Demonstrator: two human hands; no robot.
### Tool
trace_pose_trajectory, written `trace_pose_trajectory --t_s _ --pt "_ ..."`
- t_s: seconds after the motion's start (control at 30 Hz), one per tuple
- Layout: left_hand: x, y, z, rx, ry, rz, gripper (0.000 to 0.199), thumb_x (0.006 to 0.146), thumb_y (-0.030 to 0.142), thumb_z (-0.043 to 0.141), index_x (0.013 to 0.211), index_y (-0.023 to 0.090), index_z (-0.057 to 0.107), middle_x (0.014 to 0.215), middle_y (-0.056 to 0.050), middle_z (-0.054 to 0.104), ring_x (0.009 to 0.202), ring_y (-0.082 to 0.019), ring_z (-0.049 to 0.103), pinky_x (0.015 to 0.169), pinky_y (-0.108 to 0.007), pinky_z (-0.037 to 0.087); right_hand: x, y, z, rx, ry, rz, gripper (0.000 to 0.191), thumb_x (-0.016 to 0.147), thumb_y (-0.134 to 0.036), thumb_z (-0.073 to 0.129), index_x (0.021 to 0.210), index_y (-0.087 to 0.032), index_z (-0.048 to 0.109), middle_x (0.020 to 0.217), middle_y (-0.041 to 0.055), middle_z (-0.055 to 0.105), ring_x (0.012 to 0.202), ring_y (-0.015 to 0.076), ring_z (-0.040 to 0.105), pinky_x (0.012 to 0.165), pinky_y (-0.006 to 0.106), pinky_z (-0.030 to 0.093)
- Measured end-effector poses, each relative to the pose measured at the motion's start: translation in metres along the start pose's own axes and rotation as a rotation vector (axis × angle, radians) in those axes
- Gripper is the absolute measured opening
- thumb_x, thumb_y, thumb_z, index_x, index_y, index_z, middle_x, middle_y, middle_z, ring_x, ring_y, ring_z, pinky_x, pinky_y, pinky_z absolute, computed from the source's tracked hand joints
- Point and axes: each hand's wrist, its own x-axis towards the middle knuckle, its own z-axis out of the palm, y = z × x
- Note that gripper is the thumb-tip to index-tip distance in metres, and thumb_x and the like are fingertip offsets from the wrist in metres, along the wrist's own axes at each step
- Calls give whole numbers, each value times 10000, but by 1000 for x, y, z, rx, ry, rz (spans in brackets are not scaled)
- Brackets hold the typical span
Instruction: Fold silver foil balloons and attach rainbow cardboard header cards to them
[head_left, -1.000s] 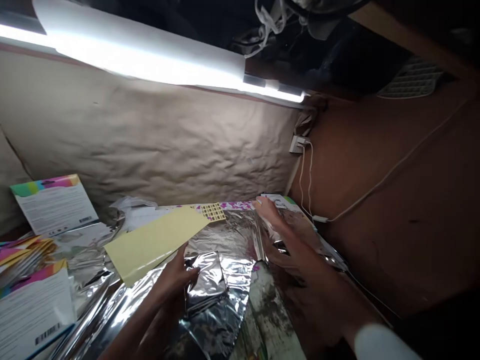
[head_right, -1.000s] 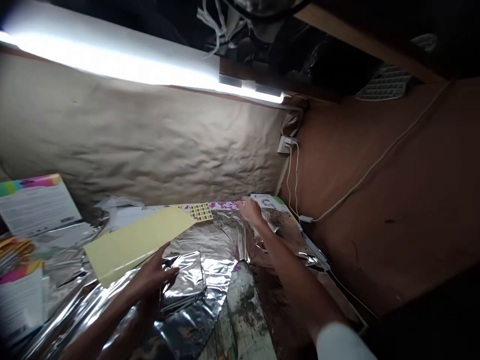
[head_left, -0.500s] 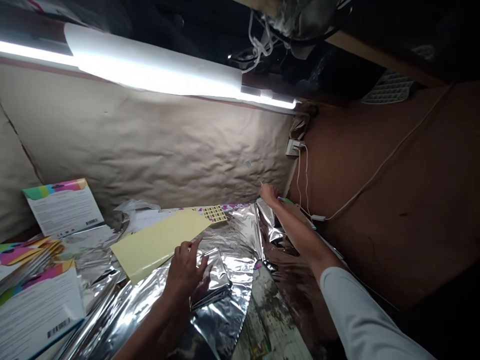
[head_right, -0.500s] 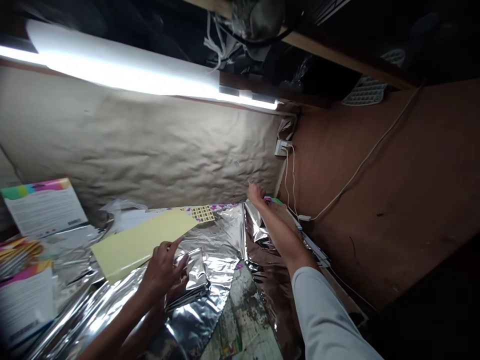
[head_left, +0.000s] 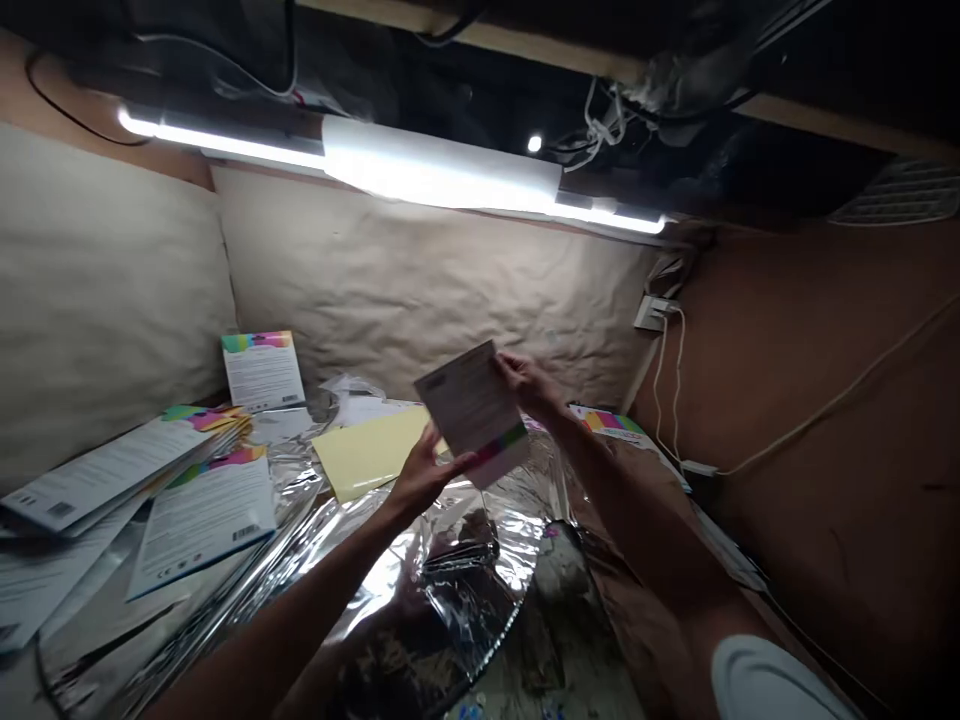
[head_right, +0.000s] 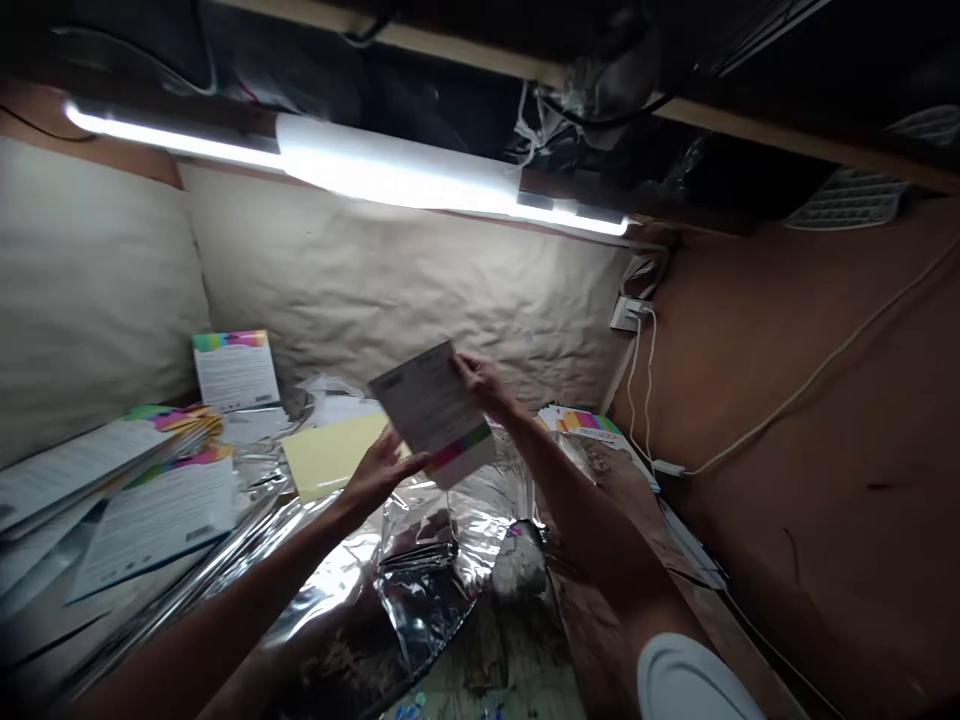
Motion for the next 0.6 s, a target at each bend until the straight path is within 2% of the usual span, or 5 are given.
trace_pose_trajectory --t_s 0.07,0.2,0.37,0.47,0.6 --pt "0 4 -3 -246 23 -164 536 636 282 890 1084 62 694 1090 -195 723 1064 -339 674 909 -415 553 -21 -17 22 48 -35 -33 494 832 -626 603 1038 -189 706 938 58 711 842 233 642 729 322 523" --pt "-5 3 -22 -411 196 -192 312 817 212 746 1096 99 663 1040 -141 748 941 -249 722 805 -362 610 -94 -38 46 155 297 163 369 880 -519 593 1003 -185 693 965 95 696 872 233 637 849 379 501" --pt "-15 3 -36 -560 213 -206 274 924 147 608 1197 136 619 1077 -105 747 992 -206 717 898 -365 596 -180 -38 50 801 64 667 441 758 -493 768 1071 -193 689 1037 94 716 937 226 678 846 351 520" --pt "-21 3 -27 -602 104 -262 271 939 148 593 1208 118 614 1046 -113 752 967 -207 726 915 -378 590 -186 -35 47 1055 104 714 474 685 -387 853 1099 -225 688 1073 58 718 1014 189 661 922 303 488" --pt "-24 3 -16 -603 81 -296 268 964 132 548 1227 114 597 1059 -115 748 967 -194 727 945 -378 573 -171 -25 46 1180 210 788 397 611 -296 889 952 -224 699 825 -2 708 797 145 660 817 268 515"
